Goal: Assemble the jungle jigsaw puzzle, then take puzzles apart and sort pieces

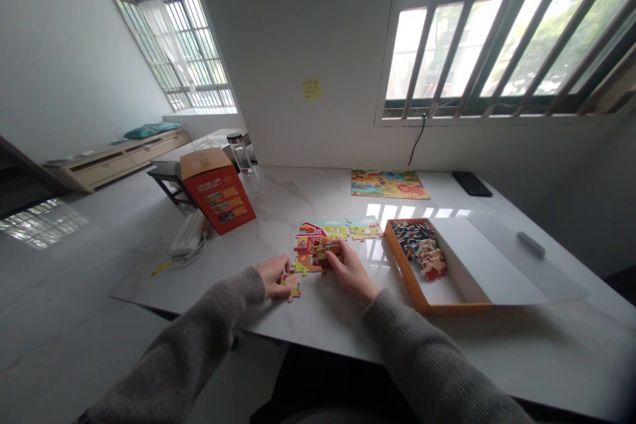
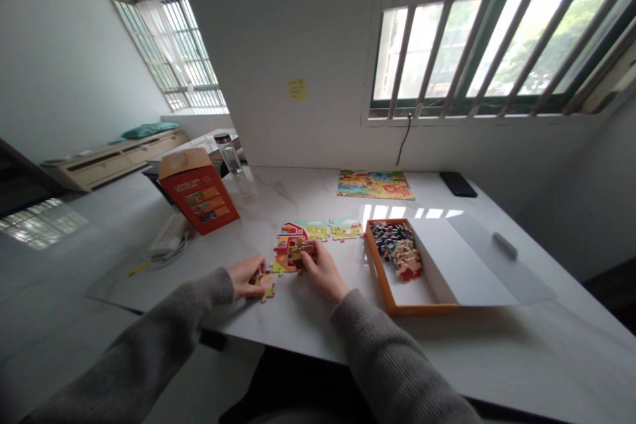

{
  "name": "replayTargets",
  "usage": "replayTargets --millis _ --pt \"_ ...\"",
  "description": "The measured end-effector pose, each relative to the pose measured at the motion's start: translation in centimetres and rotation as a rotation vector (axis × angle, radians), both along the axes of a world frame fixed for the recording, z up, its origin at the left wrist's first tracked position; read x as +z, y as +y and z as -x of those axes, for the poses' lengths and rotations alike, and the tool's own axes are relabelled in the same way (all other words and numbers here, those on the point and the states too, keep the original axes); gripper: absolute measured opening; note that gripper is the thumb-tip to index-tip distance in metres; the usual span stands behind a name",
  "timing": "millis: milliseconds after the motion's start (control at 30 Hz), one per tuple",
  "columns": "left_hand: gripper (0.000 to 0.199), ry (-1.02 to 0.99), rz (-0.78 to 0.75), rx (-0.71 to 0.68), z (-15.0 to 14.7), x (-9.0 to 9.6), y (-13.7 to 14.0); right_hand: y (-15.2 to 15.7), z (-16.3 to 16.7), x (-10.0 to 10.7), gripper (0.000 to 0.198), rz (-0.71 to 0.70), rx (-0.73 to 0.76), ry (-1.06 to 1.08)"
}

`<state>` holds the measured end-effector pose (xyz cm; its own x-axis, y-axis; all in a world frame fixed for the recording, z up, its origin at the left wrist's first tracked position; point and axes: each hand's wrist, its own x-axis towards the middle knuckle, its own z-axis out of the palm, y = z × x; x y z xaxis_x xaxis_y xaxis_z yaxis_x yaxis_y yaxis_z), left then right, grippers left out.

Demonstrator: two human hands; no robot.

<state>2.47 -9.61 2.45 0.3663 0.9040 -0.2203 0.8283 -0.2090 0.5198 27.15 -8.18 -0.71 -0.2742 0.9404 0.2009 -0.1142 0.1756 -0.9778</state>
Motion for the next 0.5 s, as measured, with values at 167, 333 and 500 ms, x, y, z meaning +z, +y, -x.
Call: replayTargets --millis 167,333,500 --pt "0.044 -0.592 0.205 0.089 0.1 -0.5 0.2 -0.7 -0.2 1.8 0.035 0.118 0.170 0.158" --pt "0.048 -0.854 0.054 0.069 -2.6 0.5 2.5 -0.7 -0.2 1.7 0.033 0.101 0.118 0.131" --pt "0.051 -1.054 0.137 0.149 -7.5 -1.4 5.0 0.5 -0.8 0.3 0.038 -0.031 -0.045 -0.038"
